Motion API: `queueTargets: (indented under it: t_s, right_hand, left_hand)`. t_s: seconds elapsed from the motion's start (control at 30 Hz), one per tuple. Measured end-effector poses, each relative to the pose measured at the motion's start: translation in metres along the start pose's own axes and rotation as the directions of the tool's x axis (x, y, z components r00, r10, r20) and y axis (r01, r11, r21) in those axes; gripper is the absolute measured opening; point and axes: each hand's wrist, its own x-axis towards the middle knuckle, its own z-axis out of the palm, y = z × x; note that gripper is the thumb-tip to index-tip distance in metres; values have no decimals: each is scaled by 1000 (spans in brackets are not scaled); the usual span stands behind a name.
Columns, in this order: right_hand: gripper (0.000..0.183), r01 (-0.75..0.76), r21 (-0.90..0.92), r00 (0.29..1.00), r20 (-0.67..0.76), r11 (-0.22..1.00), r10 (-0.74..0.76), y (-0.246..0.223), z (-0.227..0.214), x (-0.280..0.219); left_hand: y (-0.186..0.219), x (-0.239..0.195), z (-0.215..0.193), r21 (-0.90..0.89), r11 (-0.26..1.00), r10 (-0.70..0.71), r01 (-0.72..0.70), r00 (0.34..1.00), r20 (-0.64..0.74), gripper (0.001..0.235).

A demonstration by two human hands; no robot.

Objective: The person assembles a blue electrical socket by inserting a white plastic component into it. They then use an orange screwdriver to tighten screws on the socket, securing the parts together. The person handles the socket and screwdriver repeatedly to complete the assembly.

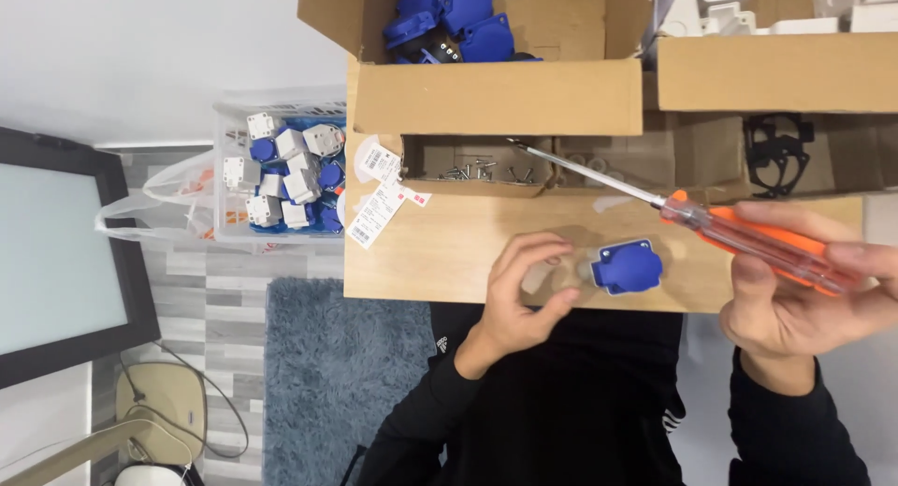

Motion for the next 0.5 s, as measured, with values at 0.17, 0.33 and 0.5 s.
queueTargets:
  t_s: [0.17, 0.33, 0.5]
  right_hand:
    - [38, -61, -18, 995, -74, 998, 60, -8, -24, -21]
    - [36, -95, 96, 983, -146, 991, 108, -8, -56, -59]
    - [40, -157, 132, 965, -189, 979, 180, -22, -81, -86]
  left_hand:
    - [11, -4, -7, -129, 990, -70, 65, 997, -38, 34]
    - [14, -12, -12, -258, 964, -81, 58, 994, -80, 36]
    - [29, -17, -8, -198, 978, -81, 62, 992, -92, 38]
